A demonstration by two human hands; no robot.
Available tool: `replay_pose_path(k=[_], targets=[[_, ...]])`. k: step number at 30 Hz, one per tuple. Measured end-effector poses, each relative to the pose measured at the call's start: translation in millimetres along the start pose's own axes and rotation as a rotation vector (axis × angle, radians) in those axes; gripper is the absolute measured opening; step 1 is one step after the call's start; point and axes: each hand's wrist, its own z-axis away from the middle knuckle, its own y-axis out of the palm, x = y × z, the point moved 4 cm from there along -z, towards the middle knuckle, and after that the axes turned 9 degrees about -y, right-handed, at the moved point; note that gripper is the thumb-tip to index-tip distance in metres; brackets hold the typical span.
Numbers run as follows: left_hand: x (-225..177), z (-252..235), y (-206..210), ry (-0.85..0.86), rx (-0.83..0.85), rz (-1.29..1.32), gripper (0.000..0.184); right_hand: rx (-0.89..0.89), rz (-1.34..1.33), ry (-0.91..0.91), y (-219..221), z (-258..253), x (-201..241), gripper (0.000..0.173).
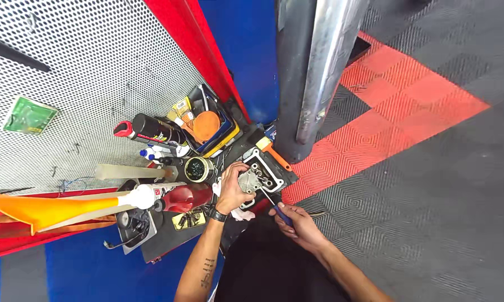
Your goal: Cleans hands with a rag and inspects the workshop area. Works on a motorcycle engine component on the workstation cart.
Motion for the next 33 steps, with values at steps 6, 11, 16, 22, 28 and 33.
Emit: replay_pose_path(k=[6,11,16,22,28,33], targets=[[0,0,0,0.006,-0.003,-0.003,0.080,-0.086,0.054,-0.106,-2,-1,2,0.010],[0,0,0,0.010,-0.008,-0.002,0.080,-0.265,0.617,-0.404,-5,6,2,0.017],[1,0,0,0.020,-0.010,-0.015,0.079,-0.305,0.875,-0.553,-2,9,2,0.026],[-1,-1,-1,0.032,-0.015,-0.009,0.078,-0.246,0.762,-0.537,-5,6,-1,0.025],[0,-1,0,0.029,-0.005,-0.011,0.078,-0.186,0.554,-0.456,-6,4,0,0.020],[0,-1,0,0.028,-0.002,-0.005,0.077,-0.148,0.377,-0.350,-8,2,-3,0.020]])
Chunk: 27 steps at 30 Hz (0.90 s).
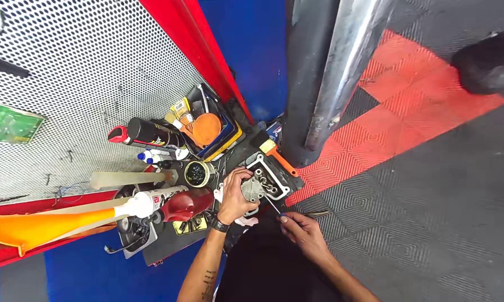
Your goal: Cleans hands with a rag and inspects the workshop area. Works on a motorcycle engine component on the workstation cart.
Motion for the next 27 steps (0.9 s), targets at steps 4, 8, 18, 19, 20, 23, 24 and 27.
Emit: replay_pose_path(k=[4,8,18,19,20,23,24,27], targets=[[0,0,0,0.006,-0.002,0.005,0.076,0.018,-0.195,0.112,2,0,-4,0.022],[-1,0,0,0.009,-0.007,0.011,0.075,0.071,-0.378,0.201,4,-1,-5,0.028],[-2,0,0,0.006,-0.006,-0.001,0.076,0.134,-0.463,0.300,7,-3,-4,0.033],[-2,-1,0,0.004,-0.005,0.002,0.076,0.098,-0.397,0.263,7,-3,-4,0.027],[-2,-1,0,0.004,-0.005,0.006,0.076,0.061,-0.313,0.224,6,-2,-4,0.020],[-1,0,-1,0.006,-0.011,0.010,0.076,-0.023,0.102,0.039,3,0,2,0.017],[-1,0,-1,0.006,-0.013,0.004,0.076,-0.052,0.270,-0.052,2,1,5,0.020],[-1,0,0,0.007,-0.009,0.000,0.076,-0.105,0.672,-0.318,4,5,11,0.031]])
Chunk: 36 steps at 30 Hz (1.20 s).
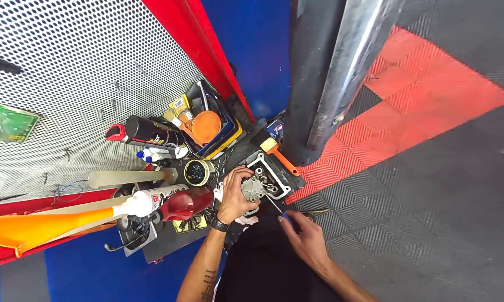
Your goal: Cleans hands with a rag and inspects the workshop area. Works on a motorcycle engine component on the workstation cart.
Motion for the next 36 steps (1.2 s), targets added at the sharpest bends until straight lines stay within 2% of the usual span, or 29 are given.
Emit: replay_pose_path(k=[3,8,14,17,19,21,23,26,28,30,36], targets=[[0,0,0,0.003,0.000,0.006,0.076,-0.005,0.074,-0.060,1,1,3,0.036],[1,0,0,0.005,0.002,0.013,0.076,0.049,-0.094,-0.004,2,0,-2,0.038],[0,-1,0,0.006,0.000,0.009,0.076,0.197,-0.667,0.341,4,-3,-9,0.030],[1,0,1,0.000,0.004,0.009,0.076,0.258,-0.967,0.577,5,-4,-8,0.034],[1,0,0,0.002,0.007,0.004,0.076,0.282,-1.069,0.654,5,-4,-7,0.036],[1,-1,0,0.001,0.009,0.007,0.076,0.237,-1.043,0.629,6,-4,-7,0.026],[0,-1,-1,-0.005,0.014,0.015,0.077,0.173,-0.840,0.534,5,-3,-5,0.015],[0,0,-1,-0.021,0.016,0.006,0.078,0.050,-0.454,0.315,2,-2,-1,0.018],[-1,0,-1,-0.016,0.013,-0.004,0.077,0.010,-0.287,0.207,0,0,-2,0.021],[-1,0,0,-0.012,0.011,-0.005,0.077,0.007,-0.264,0.175,0,0,-2,0.023],[0,0,-1,-0.016,0.017,-0.003,0.077,0.041,-0.417,0.219,1,-2,-4,0.019]])
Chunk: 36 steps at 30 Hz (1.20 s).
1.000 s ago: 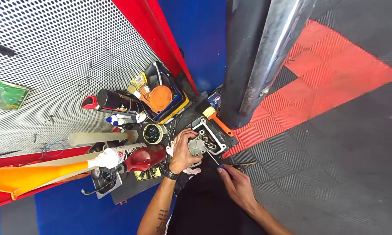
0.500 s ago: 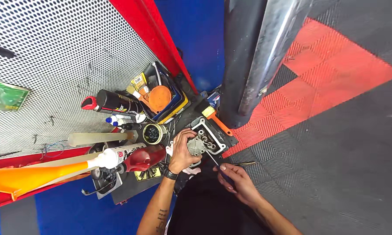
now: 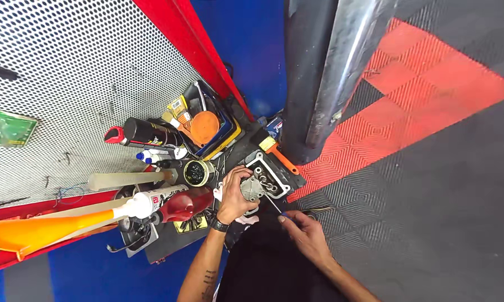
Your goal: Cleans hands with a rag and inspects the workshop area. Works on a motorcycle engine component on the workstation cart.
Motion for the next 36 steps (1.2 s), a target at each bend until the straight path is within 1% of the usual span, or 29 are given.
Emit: replay_pose_path(k=[5,9,11,15,19,23,28,32,36], targets=[[1,0,0,0.001,-0.009,-0.002,0.077,0.069,-0.107,0.075,0,-3,-2,0.015],[3,2,2,0.012,-0.027,-0.004,0.077,0.091,-0.088,0.080,0,-4,0,0.014],[3,2,2,0.012,-0.035,-0.007,0.079,0.091,-0.073,0.127,-1,-6,5,0.012],[3,2,2,-0.011,-0.043,-0.017,0.081,0.126,-0.020,0.269,-4,-12,14,0.019],[1,1,1,-0.045,-0.025,-0.031,0.083,0.142,-0.036,0.305,-9,-15,18,0.022],[2,1,1,-0.041,-0.035,-0.022,0.084,0.117,-0.078,0.264,-8,-15,12,0.017],[2,1,0,-0.012,-0.029,0.005,0.084,0.089,-0.117,0.189,-3,-12,2,0.015],[3,1,0,-0.043,0.001,0.020,0.083,0.061,-0.184,0.141,-1,-9,-5,0.013],[2,1,-1,-0.053,0.005,0.027,0.082,0.071,-0.210,0.117,1,-9,-9,0.013]])
